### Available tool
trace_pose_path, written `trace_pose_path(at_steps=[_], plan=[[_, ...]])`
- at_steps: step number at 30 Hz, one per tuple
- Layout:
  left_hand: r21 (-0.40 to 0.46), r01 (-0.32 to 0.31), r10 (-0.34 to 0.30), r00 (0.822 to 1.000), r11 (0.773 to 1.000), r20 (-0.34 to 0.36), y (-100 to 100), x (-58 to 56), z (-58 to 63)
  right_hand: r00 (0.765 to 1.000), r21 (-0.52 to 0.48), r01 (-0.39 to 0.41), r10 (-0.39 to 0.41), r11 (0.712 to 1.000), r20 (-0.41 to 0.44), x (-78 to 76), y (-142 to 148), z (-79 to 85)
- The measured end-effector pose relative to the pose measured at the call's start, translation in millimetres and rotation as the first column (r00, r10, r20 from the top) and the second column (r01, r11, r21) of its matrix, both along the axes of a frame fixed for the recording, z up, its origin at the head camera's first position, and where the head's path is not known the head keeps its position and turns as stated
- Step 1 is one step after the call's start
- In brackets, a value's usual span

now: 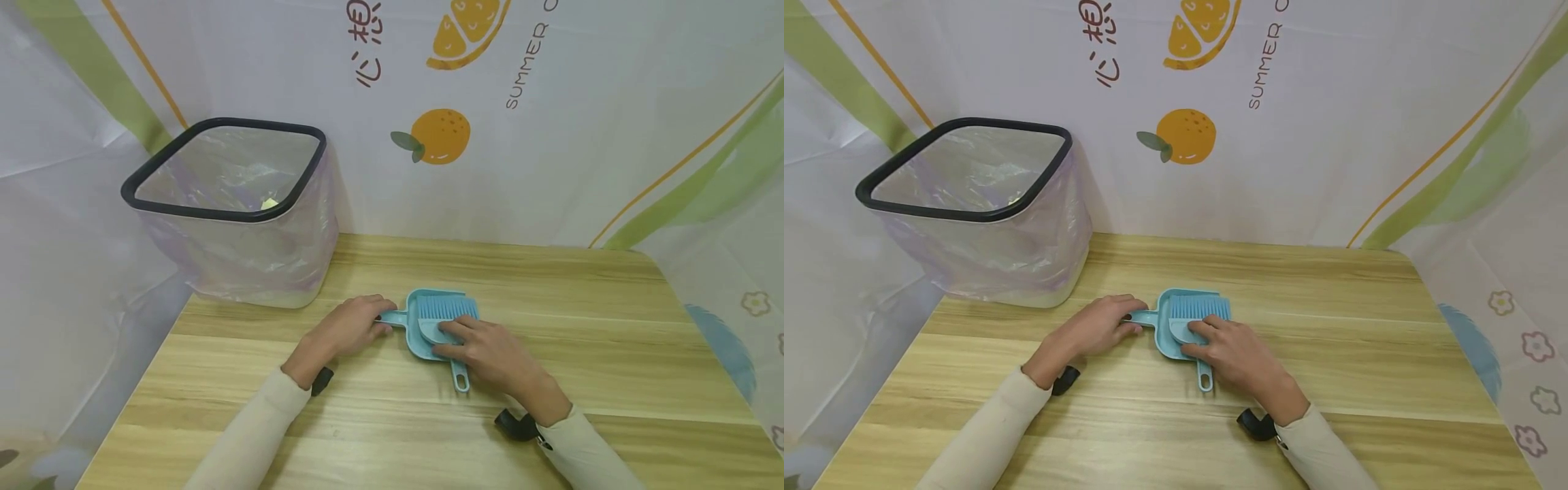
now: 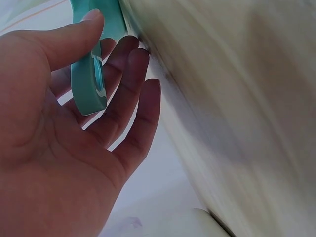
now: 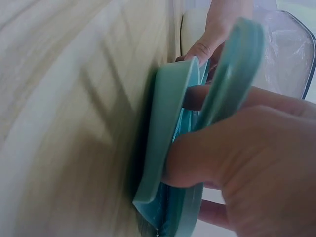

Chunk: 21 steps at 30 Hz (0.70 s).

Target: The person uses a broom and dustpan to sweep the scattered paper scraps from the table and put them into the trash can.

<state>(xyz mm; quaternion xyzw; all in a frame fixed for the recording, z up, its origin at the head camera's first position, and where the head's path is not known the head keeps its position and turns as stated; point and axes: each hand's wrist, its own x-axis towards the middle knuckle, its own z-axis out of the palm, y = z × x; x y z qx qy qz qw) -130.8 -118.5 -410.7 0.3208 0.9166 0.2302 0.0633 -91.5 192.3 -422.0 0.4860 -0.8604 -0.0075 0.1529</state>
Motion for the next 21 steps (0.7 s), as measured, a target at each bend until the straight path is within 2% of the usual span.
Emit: trace_pose_path(at_steps=[12, 17, 21], plan=[[0.015, 0.001, -0.002, 1.000, 1.000, 0.019, -0.5, -1.1, -1.7, 0.995, 0.000, 0.020, -0.019, 1.000, 0.097, 2.3, -0.2, 0.7], [0.009, 0.012, -0.012, 1.000, 1.000, 0.019, -0.4, -2.9, -1.2, 0.984, -0.063, 0.007, 0.004, 0.998, 0.179, 1.6, 3.9, 1.1], [-0.008, -0.007, 0.008, 0.998, 1.000, 0.057, -2.5, -2.3, 4.0, 0.971, -0.133, -0.018, 0.049, 0.991, 0.234, 0.2, 6.3, 4.4]])
